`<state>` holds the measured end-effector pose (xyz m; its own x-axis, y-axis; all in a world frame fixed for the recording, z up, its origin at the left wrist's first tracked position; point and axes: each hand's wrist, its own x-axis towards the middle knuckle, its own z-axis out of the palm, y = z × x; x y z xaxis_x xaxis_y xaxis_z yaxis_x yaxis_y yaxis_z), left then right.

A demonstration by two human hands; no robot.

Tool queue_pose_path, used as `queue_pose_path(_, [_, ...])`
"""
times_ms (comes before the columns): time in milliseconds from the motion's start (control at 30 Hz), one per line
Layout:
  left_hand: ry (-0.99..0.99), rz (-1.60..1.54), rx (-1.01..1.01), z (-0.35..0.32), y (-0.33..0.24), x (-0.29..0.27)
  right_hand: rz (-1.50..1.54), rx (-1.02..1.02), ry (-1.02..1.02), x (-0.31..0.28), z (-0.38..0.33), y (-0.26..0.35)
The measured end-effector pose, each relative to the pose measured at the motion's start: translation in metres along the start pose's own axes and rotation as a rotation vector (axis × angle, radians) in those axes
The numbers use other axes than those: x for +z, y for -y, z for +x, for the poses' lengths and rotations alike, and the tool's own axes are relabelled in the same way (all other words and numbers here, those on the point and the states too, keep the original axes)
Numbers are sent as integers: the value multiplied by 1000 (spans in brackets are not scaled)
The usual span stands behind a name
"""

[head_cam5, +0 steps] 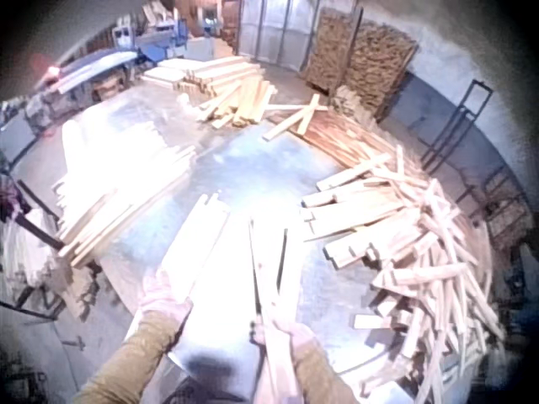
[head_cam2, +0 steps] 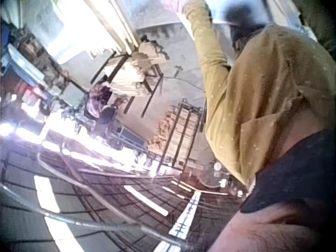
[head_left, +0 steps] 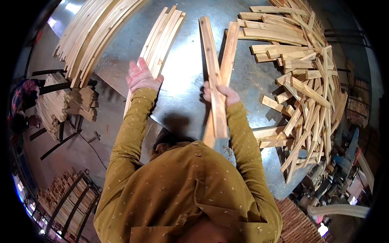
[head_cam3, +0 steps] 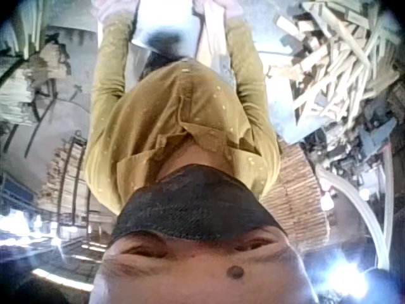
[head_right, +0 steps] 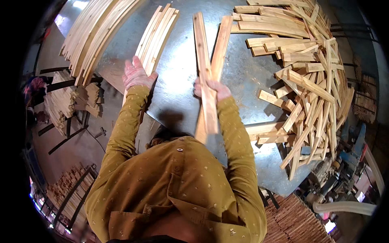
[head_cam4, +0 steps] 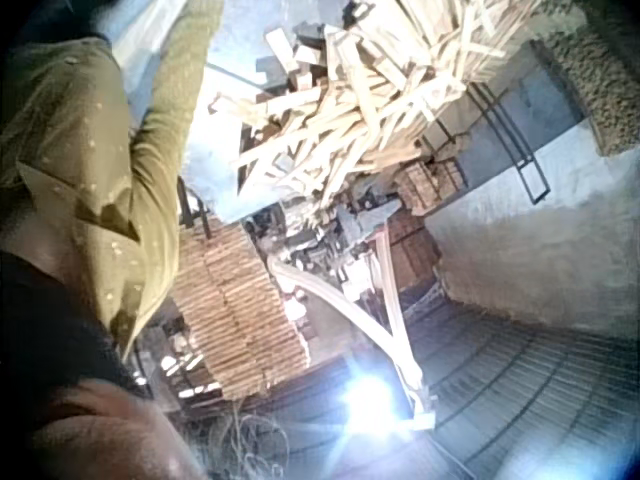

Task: The person sorts thin wooden strips on a metal table, picking them up from a disorganized pile and arranging them into neat stacks. The person handles the wood by hand, repeatedly picking up individual pieces or small groups and placing them into a growing organized pile.

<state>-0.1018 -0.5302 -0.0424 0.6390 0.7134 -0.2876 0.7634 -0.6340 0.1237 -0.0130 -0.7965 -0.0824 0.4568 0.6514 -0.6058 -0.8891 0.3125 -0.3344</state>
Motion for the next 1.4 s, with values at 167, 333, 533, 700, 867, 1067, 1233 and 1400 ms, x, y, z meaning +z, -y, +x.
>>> queue_pose_path(167, [412,-801,203,-47,-38,11,-212,-52,-100,27,43,-25])
queue_pose_path(333, [839,-1444,197,-17,-45,105,-797,-320,-258,-14,80,-11])
queue_pose_path(533, [520,-644,112,-8,-46,25,-820,-158,-338,3,88,10])
queue_pose_path(700, [235,-185,222,-40,24,20,-1727,-165,-648,50,98,-6])
queue_pose_path(867, [-603,-497,112,-23,81,42,-2023,27,-227,98,122,-70])
queue_pose_path(1067, [212,-471,-384,-15,66,3,-2155,-127,141,106,18,-5])
queue_pose_path(1233, [-186,-779,29,-17,55,12,-2260,-735,-968,-7,-163,191])
queue_pose_path(1400, [350,-1076,540,-81,-93,35,-2767,99,-898,-112,-204,232])
